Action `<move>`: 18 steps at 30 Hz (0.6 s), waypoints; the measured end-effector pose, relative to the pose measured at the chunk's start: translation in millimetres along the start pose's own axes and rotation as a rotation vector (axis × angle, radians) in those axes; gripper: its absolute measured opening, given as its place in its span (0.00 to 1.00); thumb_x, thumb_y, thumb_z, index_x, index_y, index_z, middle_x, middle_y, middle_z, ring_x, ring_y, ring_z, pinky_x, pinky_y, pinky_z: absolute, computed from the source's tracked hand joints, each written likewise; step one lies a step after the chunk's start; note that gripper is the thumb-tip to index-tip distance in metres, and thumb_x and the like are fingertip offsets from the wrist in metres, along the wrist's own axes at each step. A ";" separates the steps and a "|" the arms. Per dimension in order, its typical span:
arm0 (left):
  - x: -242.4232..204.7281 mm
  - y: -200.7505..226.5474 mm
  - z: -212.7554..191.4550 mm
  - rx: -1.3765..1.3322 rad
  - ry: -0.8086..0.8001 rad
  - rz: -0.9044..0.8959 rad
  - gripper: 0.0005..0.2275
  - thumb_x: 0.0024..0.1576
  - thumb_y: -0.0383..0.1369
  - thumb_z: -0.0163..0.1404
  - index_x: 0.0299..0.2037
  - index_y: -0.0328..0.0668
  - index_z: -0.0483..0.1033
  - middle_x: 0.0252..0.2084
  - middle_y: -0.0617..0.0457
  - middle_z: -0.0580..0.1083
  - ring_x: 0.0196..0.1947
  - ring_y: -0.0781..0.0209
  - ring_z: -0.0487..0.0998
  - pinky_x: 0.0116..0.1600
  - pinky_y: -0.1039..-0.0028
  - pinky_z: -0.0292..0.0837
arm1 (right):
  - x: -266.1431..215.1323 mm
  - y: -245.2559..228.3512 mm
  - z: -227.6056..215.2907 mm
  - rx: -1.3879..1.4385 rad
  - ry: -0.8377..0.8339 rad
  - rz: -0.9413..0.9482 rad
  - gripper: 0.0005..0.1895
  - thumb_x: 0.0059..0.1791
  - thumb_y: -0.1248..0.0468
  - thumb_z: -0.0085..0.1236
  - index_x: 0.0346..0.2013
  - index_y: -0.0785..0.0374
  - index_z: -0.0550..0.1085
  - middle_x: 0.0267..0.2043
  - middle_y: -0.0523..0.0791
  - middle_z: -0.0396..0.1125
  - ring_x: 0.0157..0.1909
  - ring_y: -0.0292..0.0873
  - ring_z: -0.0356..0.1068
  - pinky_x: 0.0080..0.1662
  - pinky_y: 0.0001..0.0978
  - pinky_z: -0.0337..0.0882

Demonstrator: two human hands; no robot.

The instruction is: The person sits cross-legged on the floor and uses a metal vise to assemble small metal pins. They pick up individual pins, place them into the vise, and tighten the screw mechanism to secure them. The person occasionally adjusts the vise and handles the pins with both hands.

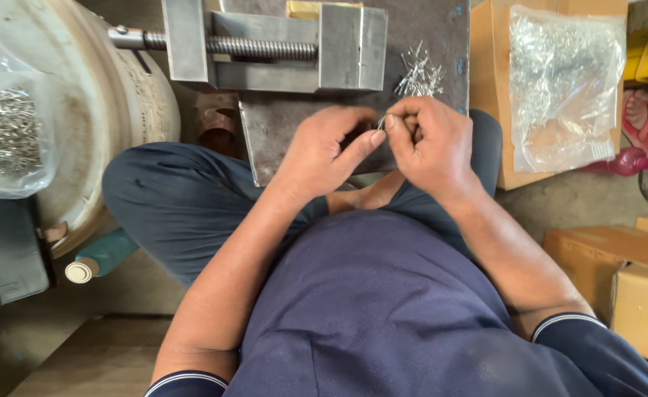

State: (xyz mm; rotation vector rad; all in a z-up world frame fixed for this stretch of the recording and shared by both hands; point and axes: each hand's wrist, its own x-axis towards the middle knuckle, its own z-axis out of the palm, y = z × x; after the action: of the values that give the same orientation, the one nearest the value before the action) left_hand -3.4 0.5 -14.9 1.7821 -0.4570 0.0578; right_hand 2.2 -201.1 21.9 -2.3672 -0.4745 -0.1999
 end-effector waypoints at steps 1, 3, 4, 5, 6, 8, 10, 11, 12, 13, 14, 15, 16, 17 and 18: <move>1.1 -0.1 -1.4 -0.009 -0.015 0.007 0.10 0.64 0.35 0.54 0.48 0.38 0.77 0.36 0.45 0.77 0.38 0.47 0.78 0.43 0.64 0.72 | 0.4 -2.9 2.5 0.022 0.009 -0.013 0.04 0.54 0.71 0.63 0.38 0.65 0.75 0.24 0.43 0.66 0.23 0.35 0.64 0.29 0.28 0.63; 1.4 -1.2 -2.9 -0.028 -0.044 0.022 0.08 0.65 0.34 0.53 0.47 0.38 0.78 0.36 0.45 0.77 0.38 0.45 0.77 0.43 0.62 0.71 | 0.0 -7.4 7.5 0.063 0.024 -0.041 0.04 0.54 0.71 0.63 0.39 0.66 0.74 0.26 0.42 0.68 0.24 0.33 0.64 0.29 0.27 0.63; 0.6 -2.2 -3.4 -0.048 -0.036 -0.006 0.07 0.65 0.34 0.52 0.45 0.38 0.78 0.35 0.45 0.76 0.37 0.46 0.77 0.42 0.62 0.71 | -0.9 -8.9 9.2 0.128 0.009 0.000 0.03 0.54 0.71 0.62 0.39 0.66 0.74 0.27 0.41 0.69 0.25 0.32 0.64 0.29 0.26 0.63; -0.6 -3.1 -3.7 -0.068 -0.029 -0.033 0.07 0.65 0.33 0.52 0.44 0.38 0.77 0.34 0.45 0.75 0.36 0.46 0.77 0.42 0.62 0.71 | -1.6 -9.9 10.3 0.193 -0.007 0.040 0.03 0.54 0.71 0.62 0.40 0.67 0.74 0.28 0.41 0.69 0.26 0.30 0.64 0.30 0.24 0.64; -0.6 -4.4 -4.1 -0.088 -0.021 -0.058 0.06 0.65 0.33 0.51 0.42 0.38 0.77 0.33 0.45 0.74 0.35 0.47 0.77 0.41 0.62 0.71 | -0.9 -9.9 10.6 0.256 -0.022 0.079 0.03 0.54 0.71 0.61 0.40 0.67 0.74 0.30 0.41 0.70 0.27 0.29 0.64 0.31 0.23 0.64; -1.3 -5.3 -3.1 -0.052 0.002 0.004 0.06 0.64 0.32 0.51 0.42 0.39 0.77 0.33 0.45 0.74 0.36 0.46 0.76 0.41 0.62 0.70 | 0.4 -9.1 7.4 0.387 -0.082 0.115 0.04 0.54 0.70 0.60 0.43 0.68 0.74 0.35 0.42 0.70 0.34 0.28 0.66 0.37 0.23 0.67; -3.1 -5.7 -2.6 -0.027 0.009 0.037 0.05 0.64 0.32 0.51 0.42 0.39 0.77 0.32 0.45 0.74 0.36 0.45 0.75 0.41 0.62 0.69 | 2.8 -7.9 2.9 0.443 -0.140 0.141 0.05 0.54 0.70 0.61 0.43 0.68 0.75 0.37 0.42 0.71 0.37 0.28 0.67 0.40 0.22 0.69; -3.9 -5.9 -2.1 -0.020 0.007 0.038 0.05 0.64 0.32 0.51 0.42 0.38 0.77 0.32 0.45 0.73 0.35 0.45 0.75 0.41 0.62 0.69 | 4.4 -7.5 0.1 0.434 -0.168 0.148 0.05 0.53 0.69 0.61 0.43 0.67 0.75 0.37 0.41 0.71 0.36 0.28 0.67 0.39 0.22 0.69; -3.7 -6.3 -1.8 -0.015 0.003 0.040 0.05 0.64 0.32 0.51 0.41 0.38 0.76 0.32 0.45 0.73 0.35 0.45 0.74 0.41 0.61 0.68 | 6.4 -7.8 -2.5 0.424 -0.195 0.157 0.05 0.53 0.68 0.62 0.42 0.67 0.76 0.36 0.41 0.72 0.36 0.28 0.67 0.39 0.22 0.69; -3.2 -7.0 -2.0 -0.031 -0.008 0.016 0.06 0.65 0.32 0.52 0.42 0.38 0.77 0.32 0.45 0.73 0.35 0.47 0.75 0.40 0.63 0.69 | 9.6 -8.4 -4.5 0.429 -0.204 0.144 0.05 0.53 0.68 0.62 0.42 0.67 0.76 0.37 0.41 0.71 0.36 0.29 0.68 0.39 0.22 0.69; -4.0 -7.5 -2.6 -0.048 -0.018 -0.011 0.06 0.65 0.32 0.52 0.42 0.38 0.78 0.31 0.46 0.73 0.34 0.49 0.75 0.40 0.64 0.69 | 12.9 -10.0 -6.2 0.435 -0.216 0.134 0.05 0.53 0.68 0.61 0.42 0.67 0.76 0.37 0.42 0.71 0.37 0.29 0.68 0.39 0.23 0.70; -4.1 -8.5 -3.0 -0.065 -0.029 -0.039 0.06 0.65 0.32 0.52 0.43 0.38 0.78 0.31 0.46 0.74 0.34 0.51 0.76 0.40 0.66 0.70 | 16.8 -12.2 -7.6 0.442 -0.229 0.123 0.05 0.54 0.68 0.61 0.41 0.66 0.76 0.38 0.42 0.70 0.38 0.30 0.69 0.40 0.23 0.71; -4.7 -9.5 -2.8 -0.170 -0.012 -0.079 0.07 0.65 0.33 0.52 0.46 0.37 0.77 0.33 0.48 0.75 0.35 0.56 0.77 0.41 0.69 0.72 | 20.9 -15.1 -9.4 0.380 -0.195 0.080 0.04 0.54 0.68 0.61 0.41 0.66 0.76 0.38 0.43 0.71 0.38 0.31 0.69 0.40 0.24 0.71; -5.2 -10.7 -2.7 -0.275 0.006 -0.120 0.09 0.65 0.33 0.52 0.49 0.35 0.76 0.35 0.50 0.77 0.36 0.60 0.79 0.43 0.71 0.74 | 25.9 -18.2 -11.8 0.318 -0.162 0.036 0.04 0.53 0.68 0.62 0.40 0.66 0.76 0.37 0.43 0.71 0.37 0.32 0.70 0.40 0.25 0.71; -6.1 -11.6 -3.1 -0.378 0.026 -0.161 0.11 0.65 0.34 0.52 0.52 0.34 0.75 0.36 0.52 0.78 0.37 0.65 0.80 0.44 0.74 0.76 | 31.8 -21.6 -14.0 0.257 -0.130 -0.010 0.04 0.53 0.68 0.62 0.40 0.66 0.76 0.37 0.44 0.71 0.37 0.34 0.70 0.39 0.26 0.70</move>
State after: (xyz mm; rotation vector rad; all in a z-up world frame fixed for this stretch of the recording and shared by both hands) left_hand -4.5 7.2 -26.4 1.4385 -0.2824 -0.1118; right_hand 22.9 -186.8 54.1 -2.1335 -0.5405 0.0112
